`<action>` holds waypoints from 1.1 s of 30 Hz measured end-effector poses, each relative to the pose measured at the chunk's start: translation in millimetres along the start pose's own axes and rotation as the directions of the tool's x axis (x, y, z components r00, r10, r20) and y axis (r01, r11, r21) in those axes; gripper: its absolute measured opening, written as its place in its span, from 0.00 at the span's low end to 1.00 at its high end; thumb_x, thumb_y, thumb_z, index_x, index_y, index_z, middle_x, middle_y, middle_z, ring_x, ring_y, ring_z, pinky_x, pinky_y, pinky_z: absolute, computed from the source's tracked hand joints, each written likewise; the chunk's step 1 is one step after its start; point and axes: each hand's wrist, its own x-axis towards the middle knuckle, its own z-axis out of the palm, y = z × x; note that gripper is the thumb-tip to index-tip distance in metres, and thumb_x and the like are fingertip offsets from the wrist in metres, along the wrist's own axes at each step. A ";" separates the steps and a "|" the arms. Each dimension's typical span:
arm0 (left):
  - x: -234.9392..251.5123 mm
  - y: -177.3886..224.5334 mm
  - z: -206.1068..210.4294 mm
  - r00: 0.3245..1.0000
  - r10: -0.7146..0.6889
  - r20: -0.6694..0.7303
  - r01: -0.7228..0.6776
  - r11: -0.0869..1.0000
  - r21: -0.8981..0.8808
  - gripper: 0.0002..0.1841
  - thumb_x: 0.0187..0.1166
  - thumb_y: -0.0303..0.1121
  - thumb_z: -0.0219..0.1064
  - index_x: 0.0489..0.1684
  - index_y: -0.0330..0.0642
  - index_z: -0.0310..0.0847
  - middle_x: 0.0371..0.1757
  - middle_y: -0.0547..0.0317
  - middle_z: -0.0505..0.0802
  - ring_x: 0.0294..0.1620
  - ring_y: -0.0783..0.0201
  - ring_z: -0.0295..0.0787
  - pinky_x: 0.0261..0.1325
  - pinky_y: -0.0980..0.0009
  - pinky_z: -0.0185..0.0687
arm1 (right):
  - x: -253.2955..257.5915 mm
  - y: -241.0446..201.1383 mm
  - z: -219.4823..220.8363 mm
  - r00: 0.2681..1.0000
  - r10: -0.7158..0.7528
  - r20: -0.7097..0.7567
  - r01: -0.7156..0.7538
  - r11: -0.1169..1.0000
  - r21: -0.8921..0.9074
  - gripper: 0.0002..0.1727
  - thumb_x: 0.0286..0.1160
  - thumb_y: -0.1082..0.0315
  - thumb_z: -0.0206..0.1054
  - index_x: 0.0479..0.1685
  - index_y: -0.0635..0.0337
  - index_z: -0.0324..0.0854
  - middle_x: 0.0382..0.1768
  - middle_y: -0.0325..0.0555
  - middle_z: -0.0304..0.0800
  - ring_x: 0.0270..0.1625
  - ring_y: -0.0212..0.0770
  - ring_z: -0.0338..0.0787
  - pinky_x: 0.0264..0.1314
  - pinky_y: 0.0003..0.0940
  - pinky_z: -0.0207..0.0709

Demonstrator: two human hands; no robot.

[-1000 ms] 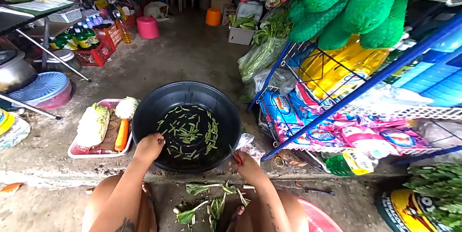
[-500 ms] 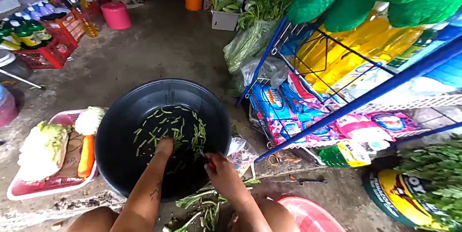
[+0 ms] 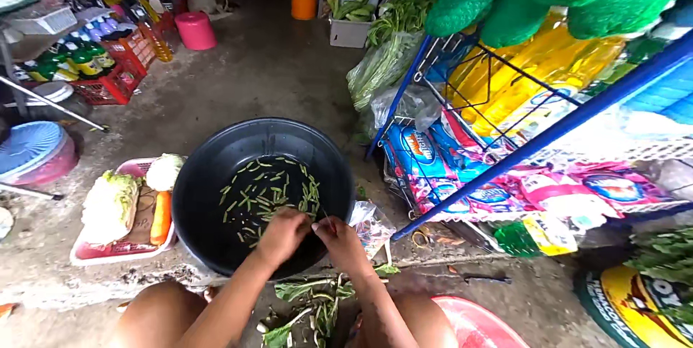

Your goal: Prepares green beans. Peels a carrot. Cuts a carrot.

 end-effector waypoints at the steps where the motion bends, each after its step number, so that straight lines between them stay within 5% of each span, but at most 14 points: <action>1: -14.8 15.4 1.0 1.000 0.023 -0.017 -0.023 0.999 0.040 0.13 0.84 0.38 0.66 0.51 0.38 0.92 0.53 0.46 0.96 0.65 0.48 0.89 0.79 0.50 0.75 | -2.5 2.5 0.9 1.000 -0.018 0.017 0.018 0.999 0.032 0.18 0.82 0.53 0.70 0.54 0.60 0.88 0.42 0.49 0.92 0.46 0.44 0.91 0.56 0.49 0.83; 7: -79.7 42.6 7.6 0.997 -0.037 -0.074 0.042 0.996 0.074 0.12 0.82 0.37 0.68 0.48 0.39 0.92 0.50 0.49 0.96 0.63 0.48 0.90 0.75 0.51 0.78 | -38.0 6.2 13.6 0.988 -0.078 0.135 0.066 0.993 0.093 0.09 0.78 0.66 0.70 0.47 0.63 0.88 0.35 0.45 0.90 0.37 0.37 0.87 0.47 0.41 0.82; 10: -97.2 51.3 8.9 0.969 -0.109 -0.220 0.076 0.985 -0.152 0.11 0.80 0.34 0.69 0.47 0.36 0.91 0.47 0.48 0.96 0.56 0.53 0.92 0.70 0.58 0.83 | -54.7 11.1 26.1 0.994 -0.087 0.063 0.056 0.917 0.395 0.07 0.82 0.72 0.65 0.47 0.67 0.85 0.30 0.42 0.87 0.27 0.31 0.83 0.33 0.27 0.80; 12: -101.3 55.1 1.0 0.939 -0.292 -0.182 0.165 0.846 -0.506 0.12 0.82 0.34 0.68 0.54 0.34 0.88 0.48 0.51 0.94 0.51 0.62 0.91 0.62 0.63 0.86 | -63.5 11.1 31.4 0.995 -0.037 0.091 -0.034 0.738 0.674 0.06 0.85 0.76 0.60 0.47 0.68 0.82 0.27 0.41 0.86 0.20 0.28 0.78 0.23 0.22 0.75; 14: -99.9 51.5 -4.1 0.882 -0.439 -0.175 0.123 0.571 -0.812 0.10 0.81 0.29 0.68 0.53 0.34 0.86 0.47 0.55 0.93 0.48 0.66 0.90 0.58 0.66 0.86 | -67.9 14.8 27.9 0.979 -0.069 0.192 -0.087 0.711 0.698 0.06 0.84 0.76 0.60 0.47 0.67 0.82 0.27 0.40 0.87 0.19 0.27 0.78 0.22 0.21 0.74; 17: -99.5 42.5 -19.3 0.803 -0.587 -0.103 0.044 0.231 -0.972 0.06 0.83 0.23 0.64 0.51 0.34 0.83 0.46 0.56 0.92 0.47 0.66 0.89 0.56 0.68 0.86 | -64.5 27.5 5.9 0.923 -0.078 0.376 0.029 0.991 0.134 0.08 0.81 0.70 0.64 0.50 0.64 0.83 0.35 0.41 0.86 0.29 0.31 0.79 0.34 0.29 0.76; 19: -101.7 34.7 -31.2 0.744 -0.665 -0.058 0.030 0.120 -0.992 0.04 0.86 0.24 0.62 0.50 0.37 0.80 0.41 0.59 0.90 0.40 0.68 0.87 0.49 0.71 0.86 | -59.6 29.3 -4.6 0.918 0.127 0.376 0.036 0.917 -0.398 0.16 0.84 0.64 0.63 0.58 0.69 0.85 0.54 0.63 0.89 0.57 0.57 0.88 0.64 0.57 0.79; 20: -102.7 30.4 -36.5 0.716 -0.697 -0.031 0.010 0.056 -0.998 0.03 0.88 0.26 0.60 0.50 0.39 0.78 0.39 0.60 0.90 0.37 0.69 0.88 0.47 0.72 0.88 | -55.6 32.6 -5.2 0.907 0.243 0.343 -0.009 0.827 -0.562 0.20 0.86 0.61 0.61 0.65 0.67 0.85 0.65 0.65 0.88 0.70 0.62 0.86 0.74 0.63 0.74; 22: -103.8 24.4 -45.2 0.669 -0.743 0.022 -0.043 -0.068 -0.997 0.03 0.90 0.28 0.58 0.51 0.42 0.76 0.37 0.61 0.89 0.34 0.69 0.89 0.45 0.72 0.89 | -49.3 35.8 -2.0 0.897 0.330 0.293 -0.065 0.755 -0.652 0.23 0.87 0.57 0.59 0.69 0.65 0.83 0.71 0.65 0.84 0.77 0.63 0.81 0.78 0.67 0.70; 24: -104.0 23.9 -49.3 0.646 -0.761 0.061 -0.070 -0.138 -0.988 0.04 0.91 0.29 0.57 0.52 0.42 0.76 0.38 0.60 0.89 0.35 0.68 0.90 0.46 0.72 0.91 | -48.7 27.9 0.9 0.946 0.218 0.240 -0.067 0.855 -0.514 0.22 0.83 0.59 0.65 0.70 0.63 0.82 0.69 0.63 0.85 0.75 0.61 0.83 0.78 0.64 0.72; 26: -102.1 26.4 -47.2 0.647 -0.758 0.083 -0.076 -0.173 -0.982 0.04 0.91 0.28 0.57 0.52 0.41 0.76 0.38 0.58 0.90 0.35 0.67 0.92 0.45 0.72 0.92 | -46.2 21.4 7.3 0.984 0.011 0.175 0.021 0.983 -0.182 0.23 0.77 0.61 0.73 0.69 0.61 0.83 0.60 0.58 0.89 0.62 0.53 0.88 0.71 0.55 0.79; 29: -100.7 33.7 -39.4 0.665 -0.738 0.114 -0.046 -0.194 -0.980 0.03 0.90 0.26 0.57 0.50 0.39 0.76 0.38 0.56 0.91 0.35 0.66 0.92 0.44 0.71 0.93 | -48.3 8.6 24.3 0.967 -0.181 0.177 0.147 0.971 0.191 0.16 0.85 0.59 0.66 0.61 0.59 0.87 0.43 0.41 0.92 0.33 0.29 0.83 0.38 0.29 0.77; 31: -100.5 36.2 -34.6 0.681 -0.722 0.126 -0.028 -0.197 -0.980 0.04 0.90 0.26 0.56 0.49 0.39 0.76 0.37 0.55 0.91 0.35 0.65 0.93 0.45 0.70 0.93 | -48.5 4.4 33.0 0.931 -0.264 0.253 0.193 0.942 0.273 0.15 0.88 0.60 0.63 0.57 0.62 0.86 0.39 0.38 0.90 0.26 0.23 0.76 0.30 0.22 0.71; 33: -100.7 36.7 -31.2 0.681 -0.721 0.129 -0.020 -0.194 -0.981 0.03 0.90 0.25 0.56 0.48 0.39 0.75 0.37 0.55 0.91 0.35 0.65 0.93 0.45 0.70 0.93 | -47.3 1.5 38.1 0.907 -0.306 0.291 0.253 0.946 0.205 0.15 0.88 0.60 0.62 0.53 0.63 0.86 0.37 0.38 0.89 0.29 0.24 0.77 0.34 0.23 0.72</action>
